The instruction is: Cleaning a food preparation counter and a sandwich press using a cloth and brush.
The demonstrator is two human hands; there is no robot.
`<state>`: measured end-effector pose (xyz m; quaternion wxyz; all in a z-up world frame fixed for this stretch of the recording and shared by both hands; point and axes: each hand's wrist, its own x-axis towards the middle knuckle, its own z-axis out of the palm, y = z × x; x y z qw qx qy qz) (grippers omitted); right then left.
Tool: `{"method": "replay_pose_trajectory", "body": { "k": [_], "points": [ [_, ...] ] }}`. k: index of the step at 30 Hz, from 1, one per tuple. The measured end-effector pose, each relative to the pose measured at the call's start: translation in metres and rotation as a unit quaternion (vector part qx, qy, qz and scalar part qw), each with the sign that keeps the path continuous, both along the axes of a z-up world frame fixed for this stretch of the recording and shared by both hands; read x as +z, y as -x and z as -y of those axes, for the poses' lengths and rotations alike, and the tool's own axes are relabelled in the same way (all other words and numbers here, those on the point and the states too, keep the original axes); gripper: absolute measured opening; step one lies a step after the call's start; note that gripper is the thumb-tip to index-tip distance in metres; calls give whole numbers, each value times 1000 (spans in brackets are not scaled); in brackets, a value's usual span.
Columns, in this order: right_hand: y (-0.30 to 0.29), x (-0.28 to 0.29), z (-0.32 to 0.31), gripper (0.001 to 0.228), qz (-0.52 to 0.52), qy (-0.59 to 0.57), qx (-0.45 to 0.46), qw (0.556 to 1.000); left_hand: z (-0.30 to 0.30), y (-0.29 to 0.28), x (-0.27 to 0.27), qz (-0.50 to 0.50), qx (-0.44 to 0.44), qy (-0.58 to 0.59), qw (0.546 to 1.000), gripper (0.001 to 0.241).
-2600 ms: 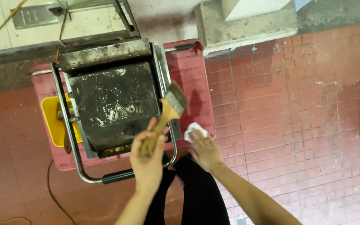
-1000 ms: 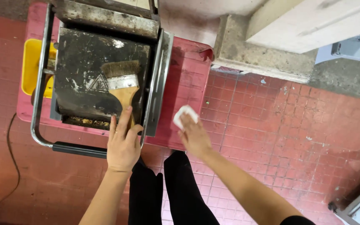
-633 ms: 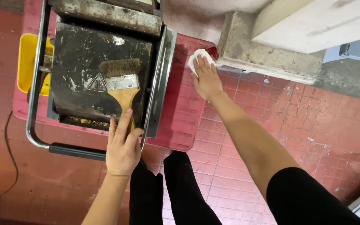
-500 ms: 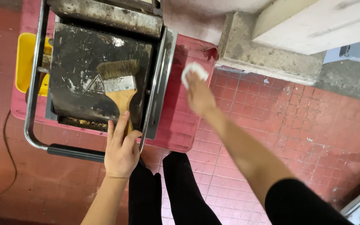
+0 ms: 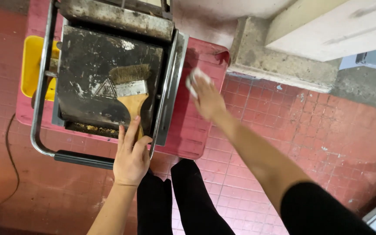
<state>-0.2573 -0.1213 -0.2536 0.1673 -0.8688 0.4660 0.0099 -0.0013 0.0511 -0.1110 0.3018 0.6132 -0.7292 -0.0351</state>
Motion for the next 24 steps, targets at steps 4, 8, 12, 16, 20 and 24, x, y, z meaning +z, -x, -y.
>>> {"method": "replay_pose_trajectory", "body": {
  "k": [4,8,12,16,20,24],
  "points": [
    [-27,-8,41,65,-15,-19,-47,999,4,0,6,-18,3,-6,1000,22],
    [-25,-50,-14,62,44,-60,-57,996,5,1,10,-25,3,-5,1000,21],
    [-14,-19,-82,48,59,-24,8,998,5,-1,5,-17,2,14,1000,19],
    [8,2,-110,56,24,6,68,997,2,0,2,-14,5,6,1000,22],
    [35,-40,-61,62,-31,16,8,999,3,-1,4,-16,-5,-14,1000,24],
    [16,-5,10,65,-93,47,1,995,2,0,1,-19,-5,-24,1000,25]
  ]
}}
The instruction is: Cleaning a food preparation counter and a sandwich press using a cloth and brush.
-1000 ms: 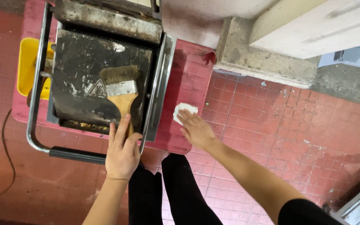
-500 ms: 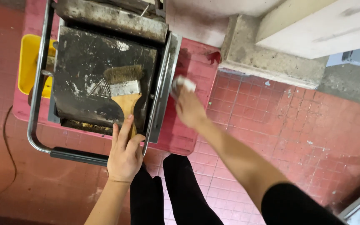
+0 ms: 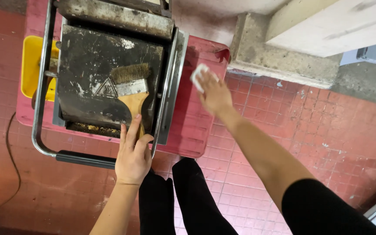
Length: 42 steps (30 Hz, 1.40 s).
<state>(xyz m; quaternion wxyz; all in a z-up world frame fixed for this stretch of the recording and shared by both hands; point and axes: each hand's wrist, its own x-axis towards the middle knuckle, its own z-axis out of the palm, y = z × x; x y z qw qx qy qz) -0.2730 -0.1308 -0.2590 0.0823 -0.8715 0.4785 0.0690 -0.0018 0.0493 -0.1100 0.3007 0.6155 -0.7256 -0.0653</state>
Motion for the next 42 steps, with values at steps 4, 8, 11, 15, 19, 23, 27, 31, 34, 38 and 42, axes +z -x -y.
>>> {"method": "replay_pose_trajectory", "body": {
  "k": [4,8,11,15,19,23,27,31,34,38,42],
  "points": [
    [-15,0,13,66,13,-61,-122,990,2,-1,2,-1,0,23,1000,23],
    [-8,-9,-55,66,158,12,-109,981,2,-2,7,0,-10,23,1000,20],
    [0,-49,-148,59,138,-6,-76,987,2,-4,1,4,-11,34,999,22],
    [-6,6,-216,63,98,-80,-67,990,1,-1,-1,2,-8,53,999,23],
    [-7,-3,-168,58,70,-23,-97,993,0,-2,-5,5,-18,60,998,21],
    [-5,-12,-114,58,80,-24,-105,991,2,-2,-4,3,-21,59,998,17],
    [-1,-11,-125,58,74,-40,-100,991,3,-1,1,-3,-25,58,998,19],
    [-7,30,-138,56,134,-73,-156,976,3,0,0,7,-20,53,998,19],
    [-2,50,-152,52,152,-51,-169,972,1,-1,0,9,-17,55,998,20],
    [16,69,-165,36,153,-61,-265,950,2,0,-1,6,-9,60,998,20],
    [14,93,-140,29,119,-125,-343,923,0,0,-4,10,-7,57,998,18]
  ]
}}
